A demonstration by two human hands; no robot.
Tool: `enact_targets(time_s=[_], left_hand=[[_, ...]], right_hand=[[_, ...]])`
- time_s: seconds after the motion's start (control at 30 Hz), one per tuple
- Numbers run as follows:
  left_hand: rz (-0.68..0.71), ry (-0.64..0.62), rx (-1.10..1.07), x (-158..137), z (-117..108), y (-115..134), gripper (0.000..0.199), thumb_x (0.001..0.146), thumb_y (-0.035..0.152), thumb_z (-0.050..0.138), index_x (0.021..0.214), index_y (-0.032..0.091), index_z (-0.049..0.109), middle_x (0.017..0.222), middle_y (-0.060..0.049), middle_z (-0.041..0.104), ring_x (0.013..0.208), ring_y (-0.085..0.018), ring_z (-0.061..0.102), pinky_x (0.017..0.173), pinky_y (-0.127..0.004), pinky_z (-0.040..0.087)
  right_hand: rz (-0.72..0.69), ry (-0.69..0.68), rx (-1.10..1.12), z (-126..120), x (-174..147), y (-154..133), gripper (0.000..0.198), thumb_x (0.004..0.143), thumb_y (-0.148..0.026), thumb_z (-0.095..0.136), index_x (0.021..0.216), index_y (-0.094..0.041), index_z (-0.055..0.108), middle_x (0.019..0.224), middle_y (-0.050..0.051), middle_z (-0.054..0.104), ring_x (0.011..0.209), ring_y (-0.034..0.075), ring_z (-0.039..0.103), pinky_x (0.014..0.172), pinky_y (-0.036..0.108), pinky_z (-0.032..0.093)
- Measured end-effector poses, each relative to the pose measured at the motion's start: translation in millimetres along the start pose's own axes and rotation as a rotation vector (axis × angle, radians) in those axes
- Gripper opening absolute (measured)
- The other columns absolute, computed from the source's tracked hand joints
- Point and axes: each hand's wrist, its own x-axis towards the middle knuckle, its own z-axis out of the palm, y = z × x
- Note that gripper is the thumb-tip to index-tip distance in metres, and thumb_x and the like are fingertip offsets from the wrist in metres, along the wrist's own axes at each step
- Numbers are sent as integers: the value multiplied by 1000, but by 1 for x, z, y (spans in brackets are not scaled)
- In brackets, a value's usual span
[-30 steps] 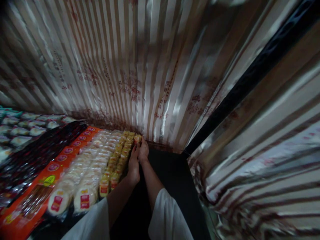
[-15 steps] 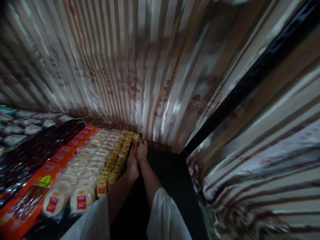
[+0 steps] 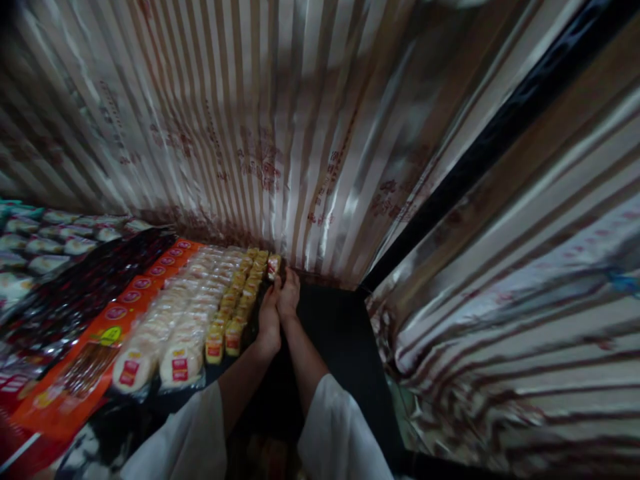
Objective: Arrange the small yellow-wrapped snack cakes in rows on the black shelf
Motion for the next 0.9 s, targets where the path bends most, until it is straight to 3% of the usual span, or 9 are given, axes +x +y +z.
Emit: enact_targets(time_s=[0.27,0.37,0.5,0.6,0.67,0.73,0.83,0.9], left_hand=[[70,-63,259,-92,-47,-26,32,86,22,42,113,14,57,117,-9,62,108,-19,57,99,-31,40],[95,-174,330,-139,-79,-33,34,86,24,40,114,16,58,120,-9,60,112,-19,54,100,-31,38],[162,-413,435,-180,-133,-43,34,88,31,37,110,19,60,112,-8,64,103,-19,58,93,-29,43],[236,-538,705,-181,-172,-55,35,88,28,33,101,20,64,105,-10,65,99,-20,58,93,-32,42],[216,-521,977,-171,-191,-63,33,85,23,36,96,18,67,103,-12,66,99,-23,58,95,-36,40],[222,-460,1180,-155,-202,-68,34,80,20,42,106,15,64,114,-14,61,112,-27,51,100,-39,35],[244,-391,1248,-129,-206,-70,44,75,17,49,118,13,57,129,-14,52,126,-29,38,107,-40,26],[200,-354,1112,-115,-202,-70,40,74,19,54,113,18,61,126,-11,55,126,-29,39,107,-39,27]], right_hand=[[110,5,189,-52,-104,-8,38,84,-32,37,111,-13,56,111,13,57,95,19,59,85,34,47],[120,-9,244,-74,-156,-14,33,85,-27,33,105,-17,58,102,9,61,84,16,62,74,31,51],[50,-141,190,-104,-230,-19,31,86,-23,32,96,-21,61,93,6,64,81,16,62,76,30,51],[-65,-368,83,-112,-278,-9,33,85,-20,33,96,-23,64,99,7,66,95,18,60,88,33,48],[-88,-475,-66,-111,-297,3,36,85,-18,32,102,-22,64,106,9,65,102,19,58,93,35,46],[-90,-505,-252,-105,-302,16,38,85,-19,35,113,-17,61,119,12,60,113,22,53,100,40,40],[-49,-566,-497,-95,-290,31,39,86,-23,38,116,-11,59,120,18,59,115,30,51,100,48,35],[7,-622,-588,-86,-279,39,38,87,-23,38,115,-10,60,117,20,60,111,32,54,97,48,37]])
